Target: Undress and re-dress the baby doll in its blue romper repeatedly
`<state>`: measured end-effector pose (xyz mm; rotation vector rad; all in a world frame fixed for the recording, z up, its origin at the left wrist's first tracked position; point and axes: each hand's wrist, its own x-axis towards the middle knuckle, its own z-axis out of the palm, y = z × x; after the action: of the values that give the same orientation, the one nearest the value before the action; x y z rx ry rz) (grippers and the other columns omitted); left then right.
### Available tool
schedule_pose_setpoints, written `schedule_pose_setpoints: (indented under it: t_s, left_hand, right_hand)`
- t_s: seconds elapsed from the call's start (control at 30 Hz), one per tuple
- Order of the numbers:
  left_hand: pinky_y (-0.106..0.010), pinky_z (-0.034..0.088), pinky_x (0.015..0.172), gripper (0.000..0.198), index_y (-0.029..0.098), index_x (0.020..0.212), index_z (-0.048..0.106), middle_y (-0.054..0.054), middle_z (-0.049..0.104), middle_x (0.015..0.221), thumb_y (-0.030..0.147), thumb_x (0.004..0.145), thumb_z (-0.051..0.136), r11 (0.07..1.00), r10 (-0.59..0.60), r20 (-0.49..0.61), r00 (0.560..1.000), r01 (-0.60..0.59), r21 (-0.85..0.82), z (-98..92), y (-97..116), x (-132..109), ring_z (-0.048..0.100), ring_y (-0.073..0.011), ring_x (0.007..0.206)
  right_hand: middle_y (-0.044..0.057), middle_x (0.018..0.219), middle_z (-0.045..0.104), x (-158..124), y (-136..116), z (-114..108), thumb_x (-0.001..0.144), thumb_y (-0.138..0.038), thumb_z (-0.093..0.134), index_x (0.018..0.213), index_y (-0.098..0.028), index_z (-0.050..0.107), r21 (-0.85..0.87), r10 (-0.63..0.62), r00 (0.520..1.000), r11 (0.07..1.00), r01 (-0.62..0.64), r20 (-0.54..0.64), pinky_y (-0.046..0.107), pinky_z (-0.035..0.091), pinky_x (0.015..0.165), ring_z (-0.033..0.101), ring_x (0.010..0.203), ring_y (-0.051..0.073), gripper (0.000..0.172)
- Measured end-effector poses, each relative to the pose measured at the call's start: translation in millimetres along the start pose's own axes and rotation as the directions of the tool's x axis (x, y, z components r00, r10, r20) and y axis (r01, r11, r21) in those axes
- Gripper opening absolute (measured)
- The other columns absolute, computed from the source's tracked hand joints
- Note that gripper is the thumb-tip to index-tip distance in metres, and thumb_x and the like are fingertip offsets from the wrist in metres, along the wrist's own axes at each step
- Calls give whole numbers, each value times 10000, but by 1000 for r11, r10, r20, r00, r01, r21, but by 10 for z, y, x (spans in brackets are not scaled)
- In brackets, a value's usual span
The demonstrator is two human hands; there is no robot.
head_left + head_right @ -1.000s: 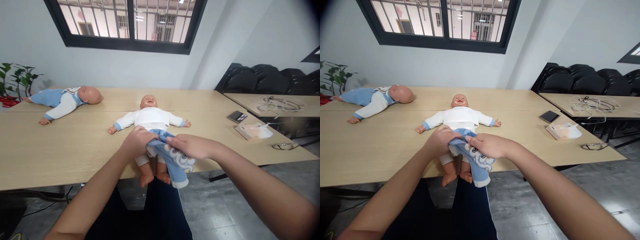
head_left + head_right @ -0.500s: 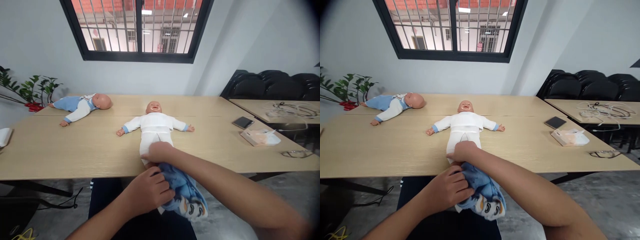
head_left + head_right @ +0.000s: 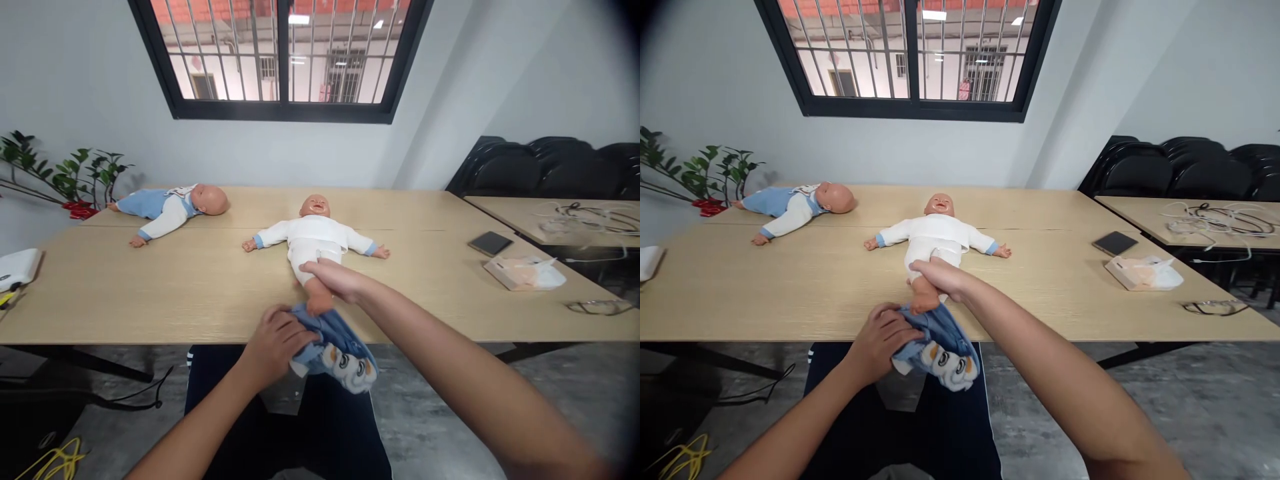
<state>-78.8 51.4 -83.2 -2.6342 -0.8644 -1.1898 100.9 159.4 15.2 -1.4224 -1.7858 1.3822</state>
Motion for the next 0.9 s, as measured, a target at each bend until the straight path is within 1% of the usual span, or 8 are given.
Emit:
schedule_pose_setpoints:
  t_s: [0.1,0.17,0.37,0.43,0.53,0.67,0.77,0.9]
  left_hand:
    - [-518,432,1130,271,257,1182,608,-50,737,1011,171,925,601,989,-145,-124,982,145,-9,12,-96,-40,640,-245,1011]
    - [-558,421,1139,340,254,1214,556,-77,695,1083,210,886,633,970,-238,-220,946,245,5,35,-117,-74,617,-276,1087]
    - [-413,464,848,440,254,1035,414,-62,494,1053,171,727,717,839,-505,-508,698,534,-100,172,-98,-166,531,-244,975]
    - [-320,444,732,460,268,972,358,-7,449,965,144,709,714,732,-680,-442,585,579,-359,193,-93,-167,496,-178,832]
    - [-235,372,609,401,258,858,354,53,402,803,151,730,718,437,-881,-172,441,616,-655,163,-63,-153,406,-121,676]
    - [-212,369,577,371,225,766,441,62,446,705,263,755,810,166,-932,73,355,598,-784,102,25,-159,403,-103,627]
    - [-216,452,644,389,209,838,524,37,577,792,365,756,871,61,-961,90,263,515,-855,112,63,-162,509,-105,682]
    - [-209,498,730,483,231,959,507,44,607,876,374,736,912,69,-988,-11,153,376,-924,153,30,-160,569,-98,751]
  right_hand:
    - [127,1128,775,-162,38,42,899,-416,732,1024,-197,620,302,94,964,938,-170,250,321,637,824,760,1001,231,276]
    - [126,1156,766,-218,57,43,862,-410,794,1056,-188,623,312,81,956,934,-172,283,317,626,848,750,1022,227,340]
    - [87,1064,755,-217,79,80,827,-499,807,1019,-180,642,0,6,1000,1000,-6,26,299,542,734,687,912,220,407]
    - [80,1020,749,-214,92,117,834,-529,784,963,-184,628,-90,-26,999,996,22,-38,304,513,713,661,889,223,400]
    - [74,994,740,-217,116,162,841,-543,767,953,-192,612,-171,-94,993,982,80,-77,305,481,697,636,872,221,400]
    - [66,947,739,-213,142,194,839,-536,777,937,-202,594,-224,-116,990,970,97,-77,299,465,669,624,829,211,393]
    - [62,879,739,-216,139,217,843,-520,779,909,-212,584,-228,-99,994,970,86,-48,296,457,609,622,747,199,371]
    - [60,808,738,-269,79,266,870,-474,758,872,-219,585,-134,-33,998,990,41,62,288,462,530,632,654,186,308]
